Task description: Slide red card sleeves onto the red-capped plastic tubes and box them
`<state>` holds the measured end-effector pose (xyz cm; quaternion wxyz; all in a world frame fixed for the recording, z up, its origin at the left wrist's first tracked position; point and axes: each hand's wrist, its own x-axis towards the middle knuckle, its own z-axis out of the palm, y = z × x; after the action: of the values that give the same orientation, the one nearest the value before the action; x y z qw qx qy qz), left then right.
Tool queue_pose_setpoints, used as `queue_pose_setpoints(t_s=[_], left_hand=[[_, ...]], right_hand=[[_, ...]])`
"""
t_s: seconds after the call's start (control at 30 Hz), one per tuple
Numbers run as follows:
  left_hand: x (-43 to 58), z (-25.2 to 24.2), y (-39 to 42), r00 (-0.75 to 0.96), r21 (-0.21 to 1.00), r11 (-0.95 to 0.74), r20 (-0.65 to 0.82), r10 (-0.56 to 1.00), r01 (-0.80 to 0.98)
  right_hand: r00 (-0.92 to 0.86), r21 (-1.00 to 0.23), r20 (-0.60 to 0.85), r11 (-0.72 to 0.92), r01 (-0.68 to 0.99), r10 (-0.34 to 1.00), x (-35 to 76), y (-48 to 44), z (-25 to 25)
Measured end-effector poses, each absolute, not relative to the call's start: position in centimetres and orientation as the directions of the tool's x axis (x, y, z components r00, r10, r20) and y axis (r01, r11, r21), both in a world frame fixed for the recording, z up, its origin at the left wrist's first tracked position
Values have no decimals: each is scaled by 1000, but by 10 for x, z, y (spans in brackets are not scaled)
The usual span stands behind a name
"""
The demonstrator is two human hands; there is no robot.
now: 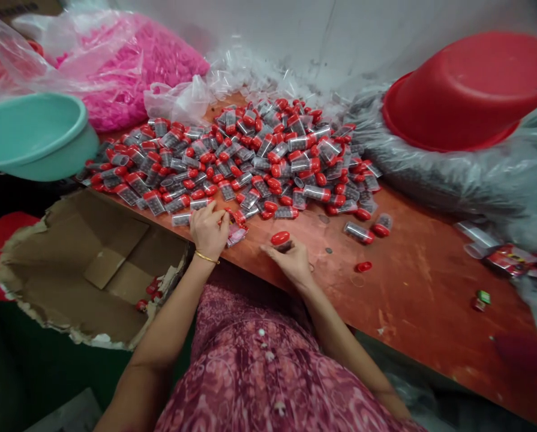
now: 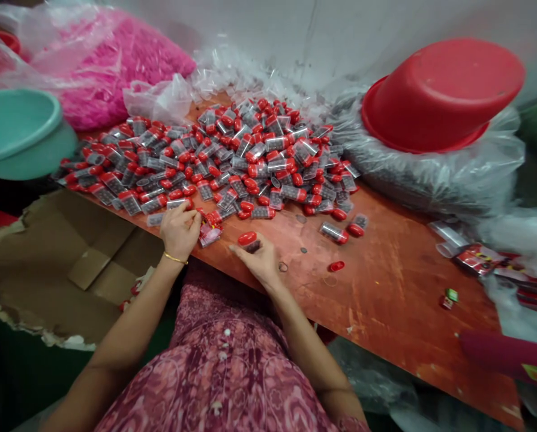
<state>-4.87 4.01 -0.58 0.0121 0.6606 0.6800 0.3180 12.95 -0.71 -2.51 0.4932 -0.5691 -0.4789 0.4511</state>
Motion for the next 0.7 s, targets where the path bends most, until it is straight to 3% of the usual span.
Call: queue_pose_setpoints(t_s=[0.13, 0.23, 0.3, 0.37, 0.43, 0.5, 0.57, 0.7], left_hand=[[-31, 15, 27, -109, 508, -126, 408, 906, 852], [-19, 18, 19, -128, 658, -139, 341, 931, 740], [-14, 15, 16, -204, 835, -74, 217, 954, 545], [-10, 13, 14, -230, 974, 56, -4, 973, 220], [-6, 12, 11, -109, 971, 223, -232, 967, -89], [-3, 11, 9, 43, 908, 342, -342, 939, -242], [-1, 11, 7, 60, 907, 330, -326, 943, -260], [-1, 6, 8, -141, 970, 180, -204, 969, -164]], right_hand=[[147, -993, -72, -57, -107, 987, 104, 3, -15], [188, -986, -46, -15, -167, 981, 96, 6, -12], [216, -984, -65, -26, -176, 974, 97, 6, -12], [249, -978, -95, -44, -204, 964, 102, 4, -15], [262, -970, -109, -45, -240, 959, 107, 2, -20], [239, -963, -115, -49, -266, 964, 111, 0, -24], [201, -958, -136, -78, -274, 970, 114, -1, -25], [115, -970, -170, -146, -193, 979, 121, -6, -22]])
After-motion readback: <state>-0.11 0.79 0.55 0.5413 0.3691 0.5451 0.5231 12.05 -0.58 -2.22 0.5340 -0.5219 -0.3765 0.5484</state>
